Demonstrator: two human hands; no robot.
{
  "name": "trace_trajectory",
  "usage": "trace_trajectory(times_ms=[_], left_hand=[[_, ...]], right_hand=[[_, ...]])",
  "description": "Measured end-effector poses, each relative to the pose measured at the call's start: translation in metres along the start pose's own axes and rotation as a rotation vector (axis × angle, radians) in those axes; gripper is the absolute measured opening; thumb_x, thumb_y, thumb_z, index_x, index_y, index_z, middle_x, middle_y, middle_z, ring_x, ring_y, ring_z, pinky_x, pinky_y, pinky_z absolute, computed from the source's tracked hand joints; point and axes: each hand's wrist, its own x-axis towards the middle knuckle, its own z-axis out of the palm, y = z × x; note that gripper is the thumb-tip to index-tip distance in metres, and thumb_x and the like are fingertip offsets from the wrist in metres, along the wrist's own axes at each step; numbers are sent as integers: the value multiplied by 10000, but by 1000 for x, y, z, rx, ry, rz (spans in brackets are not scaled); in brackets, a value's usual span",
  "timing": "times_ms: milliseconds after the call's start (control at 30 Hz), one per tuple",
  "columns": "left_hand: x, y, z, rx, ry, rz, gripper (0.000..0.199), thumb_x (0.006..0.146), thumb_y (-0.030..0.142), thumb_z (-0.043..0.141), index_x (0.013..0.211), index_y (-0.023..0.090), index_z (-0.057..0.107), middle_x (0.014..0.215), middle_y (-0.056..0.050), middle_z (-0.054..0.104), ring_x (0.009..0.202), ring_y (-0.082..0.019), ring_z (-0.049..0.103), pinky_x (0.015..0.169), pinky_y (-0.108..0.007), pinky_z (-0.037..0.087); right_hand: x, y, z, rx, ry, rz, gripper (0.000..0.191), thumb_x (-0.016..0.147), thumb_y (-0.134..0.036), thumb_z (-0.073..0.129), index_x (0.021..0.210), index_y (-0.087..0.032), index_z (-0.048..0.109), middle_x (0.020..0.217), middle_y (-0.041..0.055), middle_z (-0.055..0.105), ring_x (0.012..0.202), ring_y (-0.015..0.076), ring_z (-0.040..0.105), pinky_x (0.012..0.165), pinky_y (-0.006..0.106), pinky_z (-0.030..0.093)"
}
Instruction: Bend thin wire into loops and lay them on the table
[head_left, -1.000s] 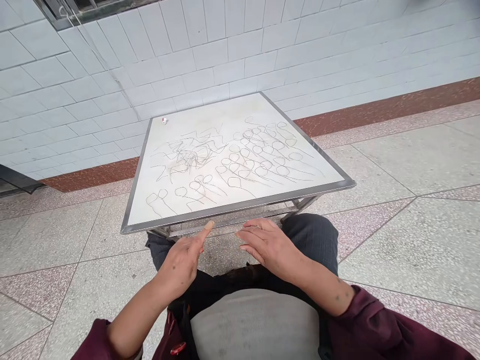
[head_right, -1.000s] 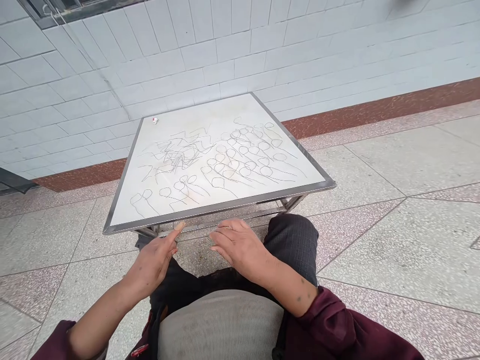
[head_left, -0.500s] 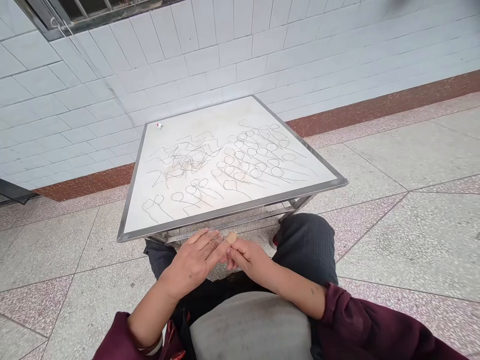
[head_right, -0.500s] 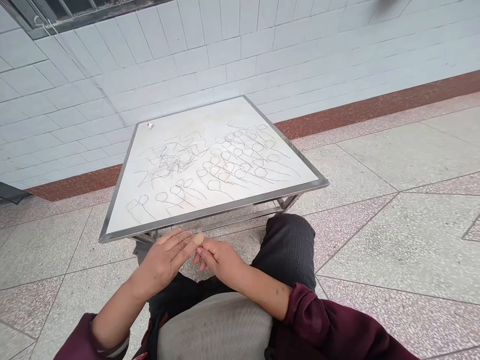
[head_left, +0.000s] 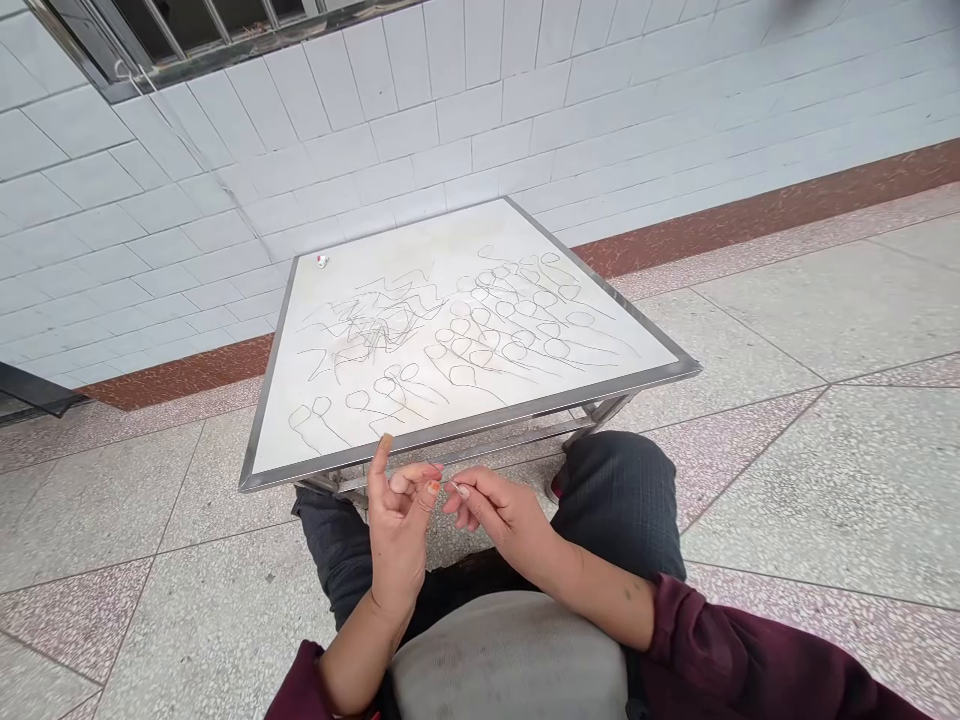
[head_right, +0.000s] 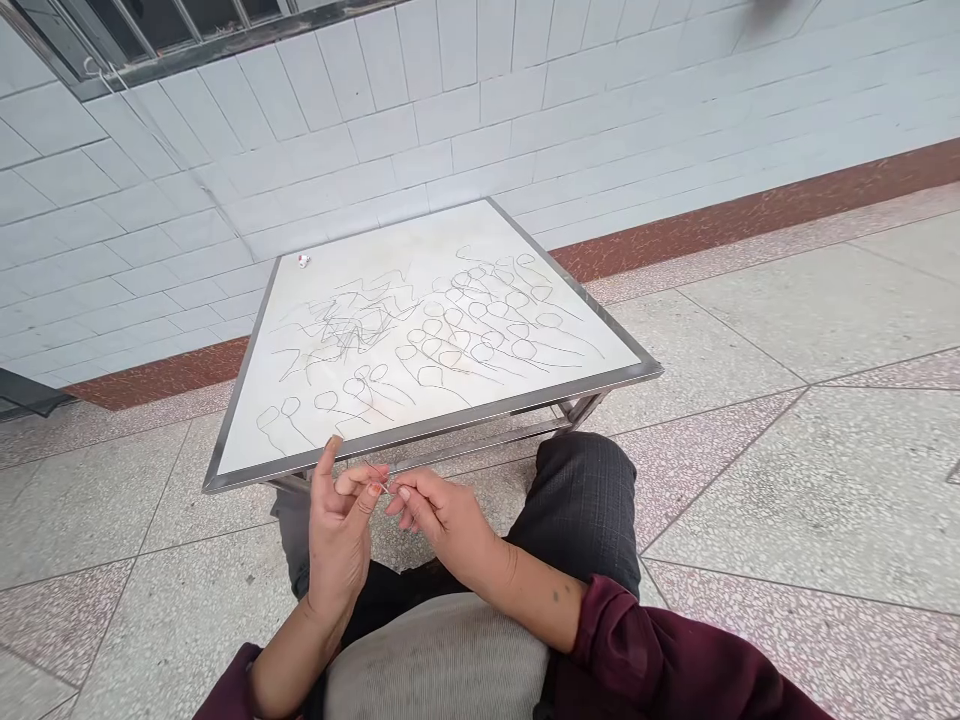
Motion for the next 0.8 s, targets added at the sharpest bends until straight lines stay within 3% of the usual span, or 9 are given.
trace_trajectory(times_ms=[133,400,667,800], left_hand=[[1,2,2,-196,-71,-162,676,857,262,623,1433,251,269,900,-21,684,829,-145,640,817,-331,511],[0,6,6,-406,-29,-321,699,779,206,712,1387,266,374,829,11,699,632,-97,595,709,-270,504],[0,2,5,-348,35,-264,673,762,192,722,1358,253,415,740,44,656,602,-89,571,648,-234,489],[0,2,5,-277,92,-210,649,760,194,721,1341,237,436,721,47,641,664,-94,595,733,-235,479]], right_hand=[[2,-2,0,211,-60,136,278,941,-431,456,922,-190,595,762,16,662,588,106,581,563,247,494],[3,-3,-1,451,-193,337,340,888,-520,516,869,-182,554,723,6,652,571,99,537,557,240,416],[5,3,2,331,-214,298,342,907,-520,465,848,-189,524,729,7,633,574,104,529,578,259,435],[3,11,4,172,-125,213,209,916,-419,477,938,-211,477,766,-6,590,581,106,533,577,264,464]])
